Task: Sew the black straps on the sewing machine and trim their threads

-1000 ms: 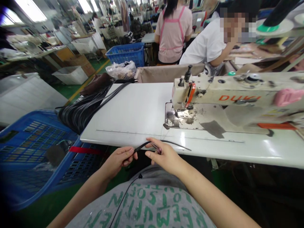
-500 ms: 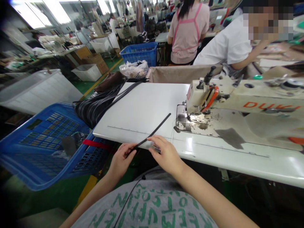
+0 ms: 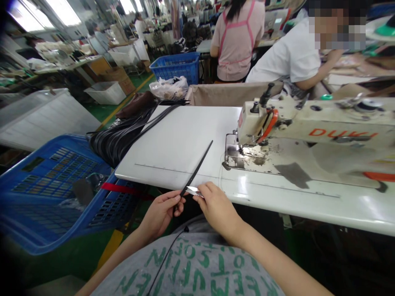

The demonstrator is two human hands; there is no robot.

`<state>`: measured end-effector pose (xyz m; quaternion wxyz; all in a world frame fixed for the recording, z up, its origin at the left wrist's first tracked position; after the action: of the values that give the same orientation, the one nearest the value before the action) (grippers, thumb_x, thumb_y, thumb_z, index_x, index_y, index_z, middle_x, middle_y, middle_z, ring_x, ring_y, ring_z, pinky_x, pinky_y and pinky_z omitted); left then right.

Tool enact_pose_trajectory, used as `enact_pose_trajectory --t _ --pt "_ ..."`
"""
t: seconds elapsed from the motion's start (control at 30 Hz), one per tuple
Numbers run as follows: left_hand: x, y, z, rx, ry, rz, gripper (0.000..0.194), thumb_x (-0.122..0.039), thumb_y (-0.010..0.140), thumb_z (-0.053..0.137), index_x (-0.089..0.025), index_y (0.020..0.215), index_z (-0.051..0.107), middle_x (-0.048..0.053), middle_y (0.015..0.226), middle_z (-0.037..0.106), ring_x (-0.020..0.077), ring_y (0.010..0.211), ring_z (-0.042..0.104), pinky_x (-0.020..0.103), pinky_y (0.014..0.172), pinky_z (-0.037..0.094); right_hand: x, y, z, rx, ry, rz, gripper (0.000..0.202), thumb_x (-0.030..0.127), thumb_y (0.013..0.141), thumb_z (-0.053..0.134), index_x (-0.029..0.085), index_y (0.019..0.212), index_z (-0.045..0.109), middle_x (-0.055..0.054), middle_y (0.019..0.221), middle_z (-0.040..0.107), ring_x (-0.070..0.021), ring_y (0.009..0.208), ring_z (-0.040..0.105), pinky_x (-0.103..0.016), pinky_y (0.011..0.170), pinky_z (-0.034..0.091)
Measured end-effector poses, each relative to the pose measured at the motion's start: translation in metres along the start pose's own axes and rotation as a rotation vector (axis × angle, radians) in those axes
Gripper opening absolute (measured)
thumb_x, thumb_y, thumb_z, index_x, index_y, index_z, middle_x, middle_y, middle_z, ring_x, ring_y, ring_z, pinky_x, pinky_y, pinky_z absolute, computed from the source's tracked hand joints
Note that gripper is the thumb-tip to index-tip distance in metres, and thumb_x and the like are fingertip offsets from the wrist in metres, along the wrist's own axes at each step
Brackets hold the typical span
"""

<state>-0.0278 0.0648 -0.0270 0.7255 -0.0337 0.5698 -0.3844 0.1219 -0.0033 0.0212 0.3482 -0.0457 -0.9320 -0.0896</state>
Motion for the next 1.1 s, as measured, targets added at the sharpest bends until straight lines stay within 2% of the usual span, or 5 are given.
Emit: enact_pose_trajectory --t 0.1,0.27,0.47,0.77,1.1 --pt "-0.002 -0.003 0.009 0.019 -0.052 -0.028 0.037 -0.035 0.067 0.086 -0.009 0.093 0.079 0.008 0.08 0.068 0.0104 0.06 0.056 0.022 0.052 0.038 0.0 -0.003 -0.002 0.009 -0.139 0.012 0.01 0.026 0.101 0.058 0.021 0.108 0.062 -0.007 0.096 0.069 -0.0237 0.087 0.065 -0.036 0.078 0.054" --pt "-0.002 -0.004 0.015 0.036 -0.073 -0.042 0.035 -0.034 0.068 0.087 -0.01 0.092 0.079 0.008 0.079 0.068 0.0107 0.06 0.057 0.022 0.051 0.039 0.004 -0.008 -0.007 -0.025 -0.232 -0.018 0.012 0.029 0.102 0.056 0.021 0.108 0.062 -0.007 0.098 0.071 -0.0237 0.086 0.067 -0.035 0.076 0.051" --pt "0.0 -0.004 0.021 0.07 -0.079 -0.042 0.031 -0.033 0.071 0.085 -0.01 0.091 0.079 0.007 0.08 0.068 0.0112 0.061 0.059 0.022 0.052 0.04 0.008 -0.011 -0.01 -0.035 -0.271 -0.041 0.016 0.031 0.105 0.051 0.02 0.108 0.062 -0.006 0.094 0.07 -0.0225 0.084 0.066 -0.034 0.075 0.05" --pt "0.004 -0.004 0.021 0.093 -0.08 -0.038 0.029 -0.032 0.075 0.082 -0.011 0.094 0.077 0.007 0.081 0.067 0.0112 0.061 0.058 0.023 0.053 0.039 0.009 -0.011 -0.007 -0.009 -0.275 -0.04 0.017 0.032 0.105 0.049 0.021 0.108 0.062 -0.008 0.097 0.071 -0.0236 0.087 0.067 -0.035 0.077 0.05" --pt "0.0 -0.006 0.026 0.109 -0.051 -0.059 0.038 -0.033 0.073 0.083 -0.011 0.103 0.075 0.006 0.081 0.066 0.0107 0.06 0.057 0.023 0.051 0.036 0.008 -0.012 -0.01 -0.042 -0.284 -0.037 0.025 0.035 0.106 0.045 0.02 0.106 0.064 -0.009 0.095 0.071 -0.0235 0.084 0.065 -0.035 0.076 0.049"
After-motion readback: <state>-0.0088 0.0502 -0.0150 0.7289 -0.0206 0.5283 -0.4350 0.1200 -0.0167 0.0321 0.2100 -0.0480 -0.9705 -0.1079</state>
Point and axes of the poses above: each hand's wrist, its own y-axis towards the middle knuckle, its own z-axis out of the palm, x = y × z, the point moved 8 cm from there along y, towards the middle knuckle
